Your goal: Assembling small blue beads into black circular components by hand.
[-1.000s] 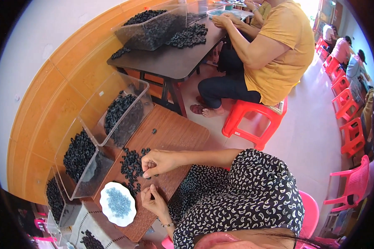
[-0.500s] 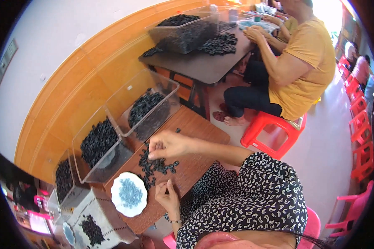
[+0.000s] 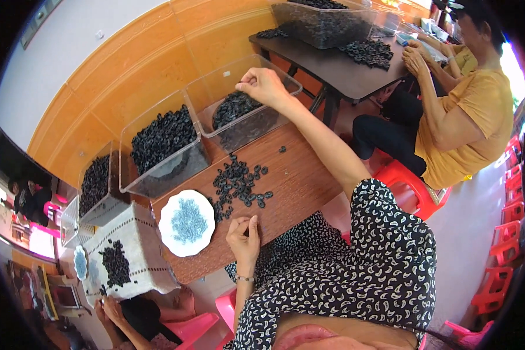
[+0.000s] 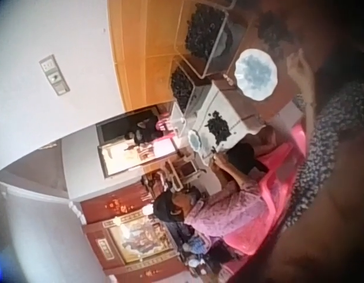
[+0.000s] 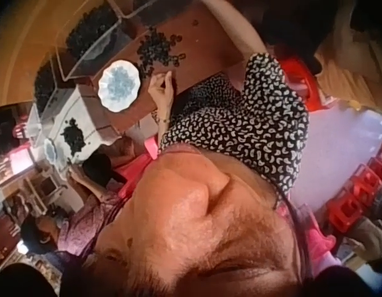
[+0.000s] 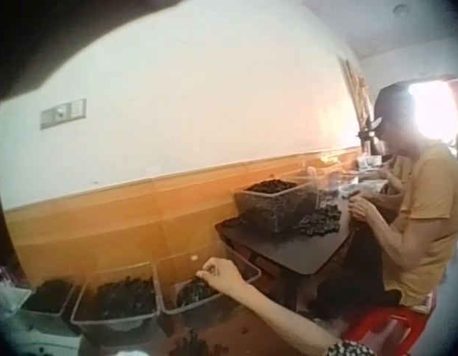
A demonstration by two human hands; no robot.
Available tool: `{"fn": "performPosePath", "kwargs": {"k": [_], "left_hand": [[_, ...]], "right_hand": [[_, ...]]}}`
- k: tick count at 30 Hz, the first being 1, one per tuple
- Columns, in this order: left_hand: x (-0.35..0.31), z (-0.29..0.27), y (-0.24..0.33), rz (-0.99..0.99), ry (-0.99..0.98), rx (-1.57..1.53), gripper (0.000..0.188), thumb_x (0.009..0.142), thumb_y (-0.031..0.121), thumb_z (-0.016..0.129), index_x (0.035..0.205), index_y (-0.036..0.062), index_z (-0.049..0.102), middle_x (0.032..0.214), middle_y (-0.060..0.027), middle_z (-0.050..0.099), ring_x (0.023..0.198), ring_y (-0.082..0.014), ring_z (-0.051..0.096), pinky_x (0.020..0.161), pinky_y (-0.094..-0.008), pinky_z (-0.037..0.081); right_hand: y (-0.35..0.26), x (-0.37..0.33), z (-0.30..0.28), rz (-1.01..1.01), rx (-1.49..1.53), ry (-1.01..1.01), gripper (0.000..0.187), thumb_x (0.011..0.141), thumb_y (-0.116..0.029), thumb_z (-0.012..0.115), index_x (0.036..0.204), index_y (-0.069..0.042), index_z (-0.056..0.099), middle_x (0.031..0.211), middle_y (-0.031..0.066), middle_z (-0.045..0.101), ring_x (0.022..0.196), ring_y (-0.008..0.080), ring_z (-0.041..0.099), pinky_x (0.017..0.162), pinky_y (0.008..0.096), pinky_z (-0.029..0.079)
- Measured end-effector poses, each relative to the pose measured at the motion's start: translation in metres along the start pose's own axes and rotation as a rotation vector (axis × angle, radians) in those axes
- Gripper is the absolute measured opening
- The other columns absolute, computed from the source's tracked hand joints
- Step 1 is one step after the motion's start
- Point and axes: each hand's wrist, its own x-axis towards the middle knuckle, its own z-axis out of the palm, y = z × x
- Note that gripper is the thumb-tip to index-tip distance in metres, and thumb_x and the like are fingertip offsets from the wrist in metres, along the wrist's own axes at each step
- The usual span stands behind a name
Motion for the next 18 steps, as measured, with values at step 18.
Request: {"fn": "performPosePath", "kwargs": {"k": [18], "left_hand": [[0.003,-0.002,0.002,-0.005,0.01,0.012,0.019,0.092,0.011,0.074,0.082,-0.0055,0.072,0.085,-0.0147,0.068,0.07,-0.0244,0.063,0.062,-0.0332,0.048]], "right_hand": [[-0.001,-0.139,0.087,-0.267,0.038,-0.5,0.014,0.091,-0.011,0.064,0.099,-0.002,0.072,0.09,0.0162,0.071,0.086,0.0364,0.065,0.083,0.0477,0.052]]}}
